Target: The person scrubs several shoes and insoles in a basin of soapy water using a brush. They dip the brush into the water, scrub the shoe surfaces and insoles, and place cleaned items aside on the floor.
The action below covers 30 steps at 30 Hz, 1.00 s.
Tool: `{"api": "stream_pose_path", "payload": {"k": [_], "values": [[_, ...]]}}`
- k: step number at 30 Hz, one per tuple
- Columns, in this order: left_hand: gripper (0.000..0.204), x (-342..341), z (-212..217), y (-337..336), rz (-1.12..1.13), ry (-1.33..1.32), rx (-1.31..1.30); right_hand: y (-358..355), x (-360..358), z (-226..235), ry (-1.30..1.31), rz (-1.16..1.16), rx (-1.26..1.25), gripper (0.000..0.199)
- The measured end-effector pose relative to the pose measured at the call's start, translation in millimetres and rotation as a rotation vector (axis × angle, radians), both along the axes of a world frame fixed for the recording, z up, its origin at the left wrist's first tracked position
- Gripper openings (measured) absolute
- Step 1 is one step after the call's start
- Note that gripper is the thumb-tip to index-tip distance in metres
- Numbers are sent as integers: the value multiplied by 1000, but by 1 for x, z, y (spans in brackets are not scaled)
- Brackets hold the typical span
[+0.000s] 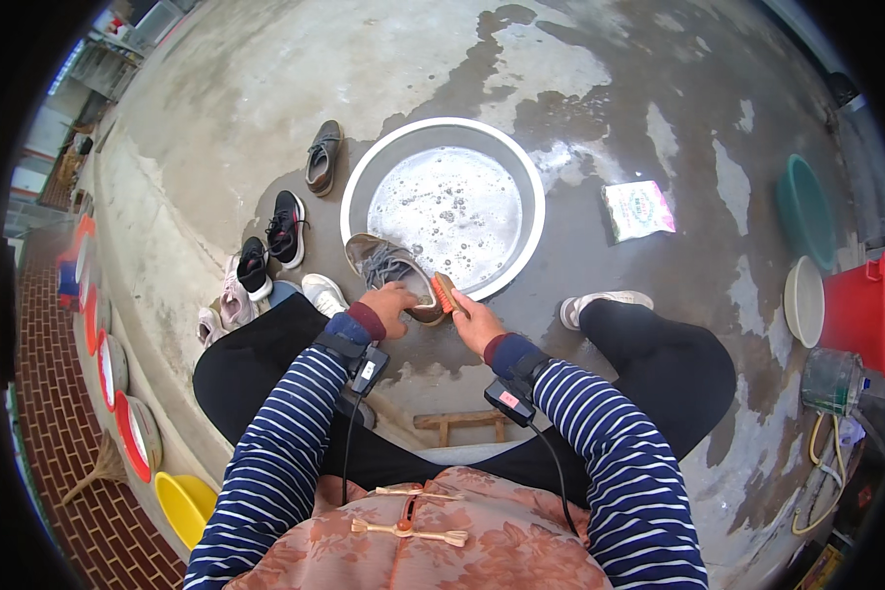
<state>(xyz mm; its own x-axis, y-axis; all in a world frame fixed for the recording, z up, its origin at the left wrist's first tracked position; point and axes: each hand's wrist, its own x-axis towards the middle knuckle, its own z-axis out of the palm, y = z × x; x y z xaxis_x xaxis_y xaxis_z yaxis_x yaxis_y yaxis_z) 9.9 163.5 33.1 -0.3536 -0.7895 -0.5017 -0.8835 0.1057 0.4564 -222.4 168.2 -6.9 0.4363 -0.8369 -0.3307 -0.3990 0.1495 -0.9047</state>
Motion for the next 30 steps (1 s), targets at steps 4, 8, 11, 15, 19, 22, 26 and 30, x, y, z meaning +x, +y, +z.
{"api": "stream_pose_path", "payload": {"k": [4,8,11,15,19,22,26,30], "values": [[25,9,13,-6,-309,-344,-324,-22,9,-2,-43,-57,310,52],[13,11,11,-46,-333,-416,-299,-77,10,-22,-25,-205,271,72],[14,11,21,-77,-284,-290,-314,-125,1,-64,-152,-343,341,82],[19,-7,36,-117,-12,-124,-362,-160,9,-118,-30,-450,255,50],[23,1,32,-145,234,-47,-310,-163,20,-125,177,-561,90,47],[22,25,9,-153,343,-55,-51,-159,24,-111,384,-592,-7,65],[27,53,-34,-147,736,491,156,-151,29,-91,98,-385,292,66],[46,79,-59,-151,704,547,297,-113,43,-57,-28,-408,-119,65]]}}
